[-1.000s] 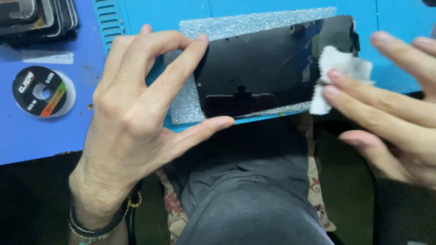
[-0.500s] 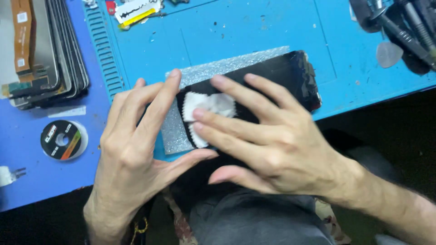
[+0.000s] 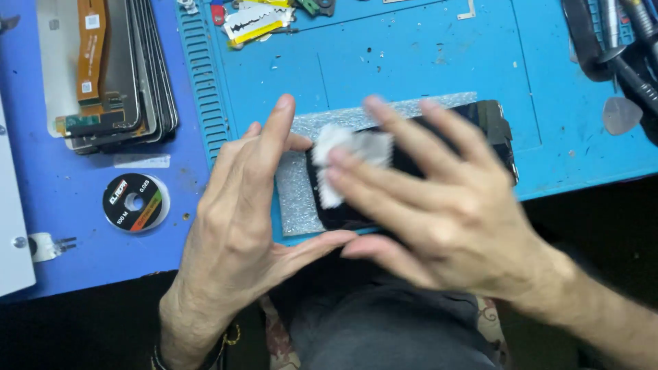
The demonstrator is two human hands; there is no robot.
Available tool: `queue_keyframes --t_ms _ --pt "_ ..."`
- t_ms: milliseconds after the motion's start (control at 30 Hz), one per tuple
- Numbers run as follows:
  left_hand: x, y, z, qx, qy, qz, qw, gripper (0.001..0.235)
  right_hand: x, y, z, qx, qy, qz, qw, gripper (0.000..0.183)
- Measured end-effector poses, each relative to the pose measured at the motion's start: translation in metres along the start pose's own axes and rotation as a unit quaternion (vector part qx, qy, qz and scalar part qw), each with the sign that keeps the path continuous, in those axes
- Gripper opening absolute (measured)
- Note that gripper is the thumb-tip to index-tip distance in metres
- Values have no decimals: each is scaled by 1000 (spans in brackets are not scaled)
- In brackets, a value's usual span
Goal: Clean a mobile phone screen with a microfiber cloth and apply adhesive tape to the edges for remanufacturing.
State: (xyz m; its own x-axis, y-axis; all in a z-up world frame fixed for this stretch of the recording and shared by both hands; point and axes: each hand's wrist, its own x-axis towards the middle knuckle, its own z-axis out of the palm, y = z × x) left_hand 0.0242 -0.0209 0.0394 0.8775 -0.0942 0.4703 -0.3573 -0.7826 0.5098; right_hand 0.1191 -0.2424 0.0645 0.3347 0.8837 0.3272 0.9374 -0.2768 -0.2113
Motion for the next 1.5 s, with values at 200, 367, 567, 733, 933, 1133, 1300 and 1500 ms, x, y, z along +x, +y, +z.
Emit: queue_keyframes --t_ms 200,367,567,733,933,1133,1300,1500 --pt "-9 -12 -3 -23 -1 -11 1000 113 -55 28 -25 -134 -90 124 979 55" --pt "-13 -14 -4 -38 -28 -9 999 109 -6 -9 2 32 -34 21 999 49" --pt "-12 -13 -2 -48 -17 -19 999 109 14 -3 -2 -27 -44 -9 999 57" --pt "-11 -14 -8 -64 -25 -26 997 110 -3 -11 -2 -10 -49 34 998 58" --pt "-5 -12 -6 -46 -8 -4 999 109 15 -6 4 -48 -31 58 997 59" --pt "-4 -13 -2 -54 -2 -10 998 111 -42 -6 -19 -23 -97 104 990 59" --pt "3 -7 -2 -62 -12 -26 998 113 -36 22 -21 -109 -70 93 987 56" --pt "7 -2 0 -41 -14 -31 999 114 -29 25 -24 -44 -39 77 995 49"
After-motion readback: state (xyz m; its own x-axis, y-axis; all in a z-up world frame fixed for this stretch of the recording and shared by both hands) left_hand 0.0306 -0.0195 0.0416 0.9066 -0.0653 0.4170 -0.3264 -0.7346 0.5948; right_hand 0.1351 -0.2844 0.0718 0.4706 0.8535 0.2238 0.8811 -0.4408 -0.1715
